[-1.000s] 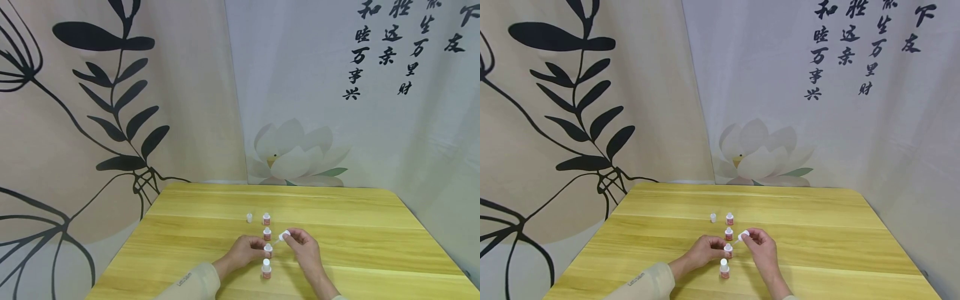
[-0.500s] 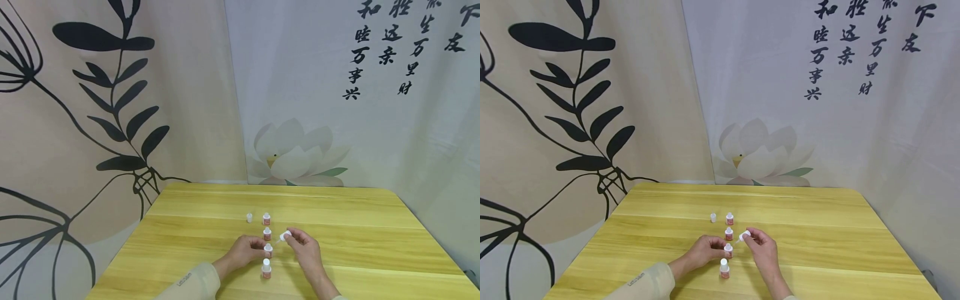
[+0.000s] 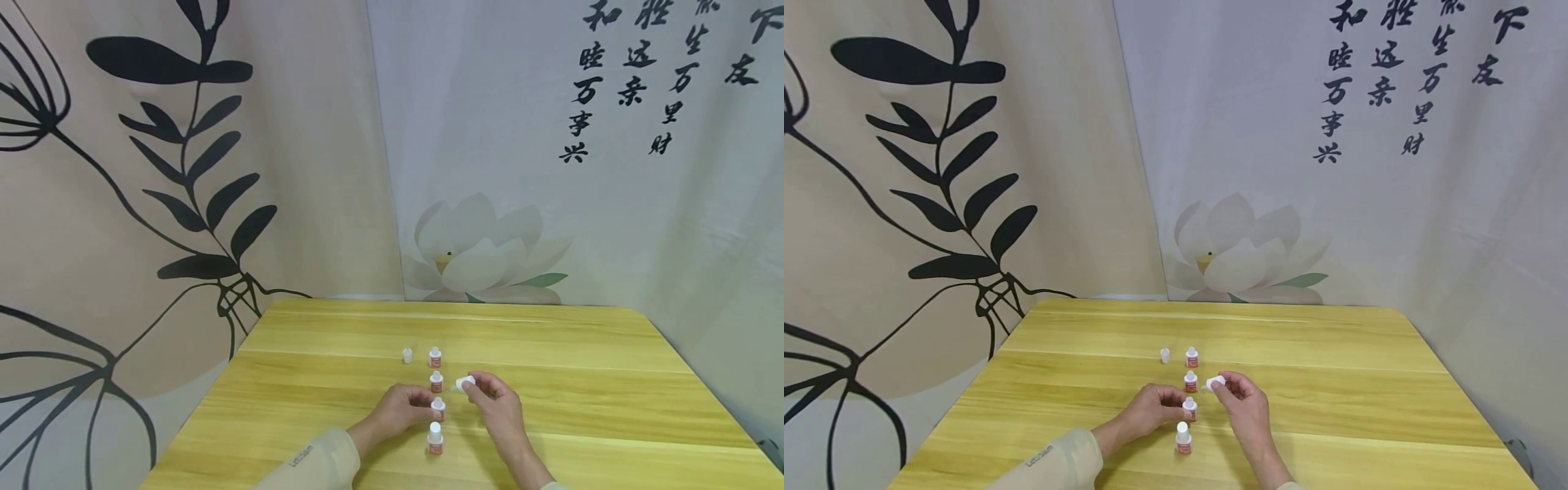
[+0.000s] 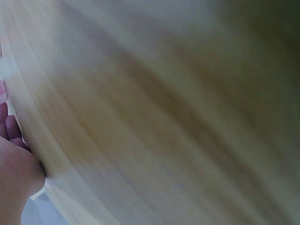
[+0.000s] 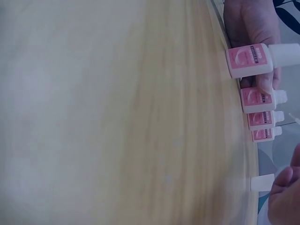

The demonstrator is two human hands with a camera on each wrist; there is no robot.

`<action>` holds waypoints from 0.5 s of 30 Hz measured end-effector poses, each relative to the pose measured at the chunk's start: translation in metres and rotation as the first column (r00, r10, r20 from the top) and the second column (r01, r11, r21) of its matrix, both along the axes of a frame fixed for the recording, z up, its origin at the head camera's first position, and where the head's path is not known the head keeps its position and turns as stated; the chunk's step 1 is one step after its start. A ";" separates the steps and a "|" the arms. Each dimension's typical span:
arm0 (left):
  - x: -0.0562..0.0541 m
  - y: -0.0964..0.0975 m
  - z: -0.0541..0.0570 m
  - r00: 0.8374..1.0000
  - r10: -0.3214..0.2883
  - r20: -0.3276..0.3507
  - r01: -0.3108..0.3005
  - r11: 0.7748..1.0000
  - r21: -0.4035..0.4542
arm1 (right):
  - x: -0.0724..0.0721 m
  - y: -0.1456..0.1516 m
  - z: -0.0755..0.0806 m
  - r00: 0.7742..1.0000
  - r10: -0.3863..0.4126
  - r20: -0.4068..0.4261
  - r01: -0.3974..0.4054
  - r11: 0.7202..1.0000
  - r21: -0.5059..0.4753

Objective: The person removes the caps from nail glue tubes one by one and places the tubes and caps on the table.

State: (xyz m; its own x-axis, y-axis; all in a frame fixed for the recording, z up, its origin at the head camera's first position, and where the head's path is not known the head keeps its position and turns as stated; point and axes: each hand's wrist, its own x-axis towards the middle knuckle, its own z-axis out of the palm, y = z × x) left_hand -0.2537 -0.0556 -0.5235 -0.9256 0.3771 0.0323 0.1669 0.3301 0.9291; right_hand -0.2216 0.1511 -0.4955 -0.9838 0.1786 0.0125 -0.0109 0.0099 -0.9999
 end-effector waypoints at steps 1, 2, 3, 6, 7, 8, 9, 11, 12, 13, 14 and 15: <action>-0.001 0.000 -0.001 1.000 -0.002 0.002 0.002 1.000 0.001 | 0.000 0.000 0.000 1.000 0.002 0.000 -0.002 1.000 -0.002; -0.001 -0.001 -0.001 1.000 -0.003 0.004 0.003 1.000 0.003 | 0.000 0.000 0.000 1.000 0.004 -0.001 -0.004 1.000 -0.003; -0.001 -0.001 -0.002 1.000 -0.002 0.006 0.002 1.000 0.002 | 0.000 0.000 -0.001 1.000 0.006 -0.001 -0.006 1.000 -0.004; -0.002 -0.001 -0.001 1.000 -0.001 0.003 0.001 1.000 -0.001 | -0.001 -0.001 -0.001 1.000 0.011 0.002 -0.011 1.000 0.003; -0.002 -0.001 -0.001 1.000 0.001 0.004 -0.001 1.000 -0.004 | -0.001 -0.001 -0.001 1.000 0.012 0.003 -0.012 1.000 0.004; -0.001 -0.001 -0.001 1.000 0.002 0.004 -0.002 1.000 -0.005 | -0.001 -0.001 -0.001 1.000 0.013 0.004 -0.013 1.000 0.006; -0.001 -0.001 -0.001 1.000 0.000 0.001 0.000 1.000 -0.004 | -0.002 -0.001 -0.001 1.000 0.012 0.004 -0.012 1.000 0.008; -0.001 -0.001 -0.001 1.000 -0.001 0.002 0.001 1.000 -0.003 | -0.002 -0.001 -0.001 1.000 0.010 0.005 -0.010 1.000 0.013; -0.001 0.000 -0.001 1.000 -0.002 0.001 0.002 1.000 -0.001 | -0.002 -0.001 -0.001 1.000 0.011 0.005 -0.011 1.000 0.017; -0.001 0.000 0.000 1.000 -0.003 0.001 0.003 1.000 0.003 | -0.002 -0.001 -0.001 1.000 0.011 0.005 -0.011 1.000 0.019; 0.000 0.000 0.001 1.000 -0.003 0.002 0.003 1.000 0.008 | -0.002 -0.001 -0.001 1.000 0.011 0.005 -0.011 1.000 0.020; 0.000 0.000 0.002 1.000 -0.002 0.002 0.002 1.000 0.011 | -0.002 -0.001 0.000 1.000 0.012 0.005 -0.013 1.000 0.021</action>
